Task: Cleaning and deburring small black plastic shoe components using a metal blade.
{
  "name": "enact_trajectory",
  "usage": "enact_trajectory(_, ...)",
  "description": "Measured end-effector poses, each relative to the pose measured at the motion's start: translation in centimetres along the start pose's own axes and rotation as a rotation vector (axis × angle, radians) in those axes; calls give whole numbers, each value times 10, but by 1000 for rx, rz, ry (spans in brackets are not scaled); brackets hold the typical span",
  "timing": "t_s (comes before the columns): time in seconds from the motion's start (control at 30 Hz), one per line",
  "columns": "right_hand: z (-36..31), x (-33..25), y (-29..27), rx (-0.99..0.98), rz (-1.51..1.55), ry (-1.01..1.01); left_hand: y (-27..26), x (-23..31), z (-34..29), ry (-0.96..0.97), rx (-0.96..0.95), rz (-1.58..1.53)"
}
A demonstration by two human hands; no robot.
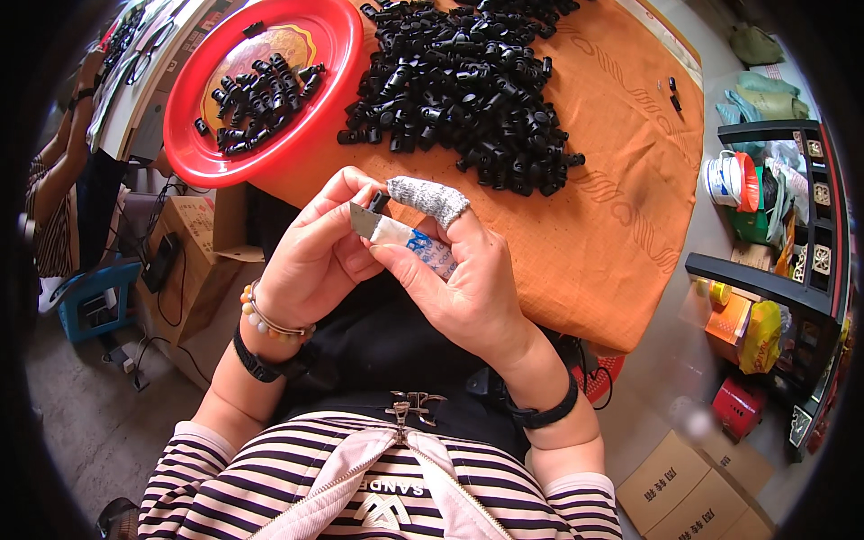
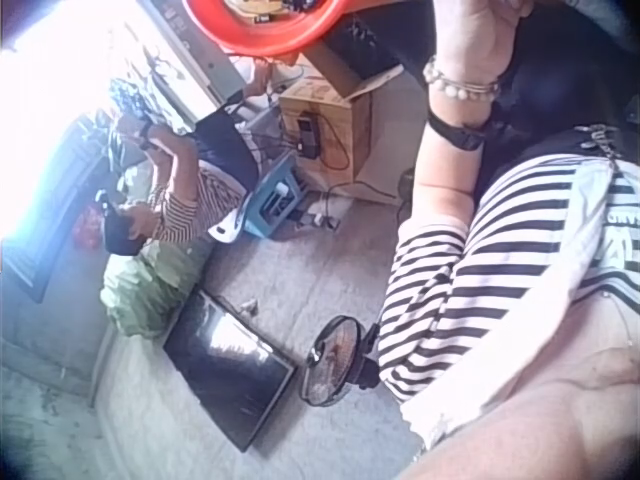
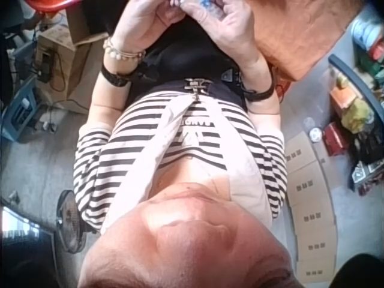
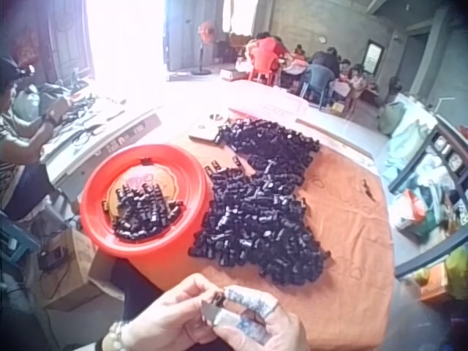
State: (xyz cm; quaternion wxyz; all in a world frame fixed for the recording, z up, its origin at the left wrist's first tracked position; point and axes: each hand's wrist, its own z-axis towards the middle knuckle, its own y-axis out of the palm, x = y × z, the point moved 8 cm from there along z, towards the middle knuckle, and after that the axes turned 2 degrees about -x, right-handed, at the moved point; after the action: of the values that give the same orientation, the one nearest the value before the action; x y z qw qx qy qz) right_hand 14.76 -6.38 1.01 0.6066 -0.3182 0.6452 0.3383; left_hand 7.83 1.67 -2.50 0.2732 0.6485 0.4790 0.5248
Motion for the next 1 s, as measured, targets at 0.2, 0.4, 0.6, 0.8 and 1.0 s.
enact_trajectory(0.2,-1,-1,0,-1,39,36,1,1,0,40,-63,74)
enact_trajectory(0.4,-1,-2,2,-26,50,70,0,1,-1,37,-33,85)
enact_trajectory(0.6,-1,-3,2,-13,76,68,2,0,-1,25,-70,36)
enact_trajectory(0.8,-1,-2,3,-7,88,61,0,1,-2,25,-29,17)
enact_trajectory(1.0,-1,-3,-7,19,17,5,3,2,-1,38,-16,60)
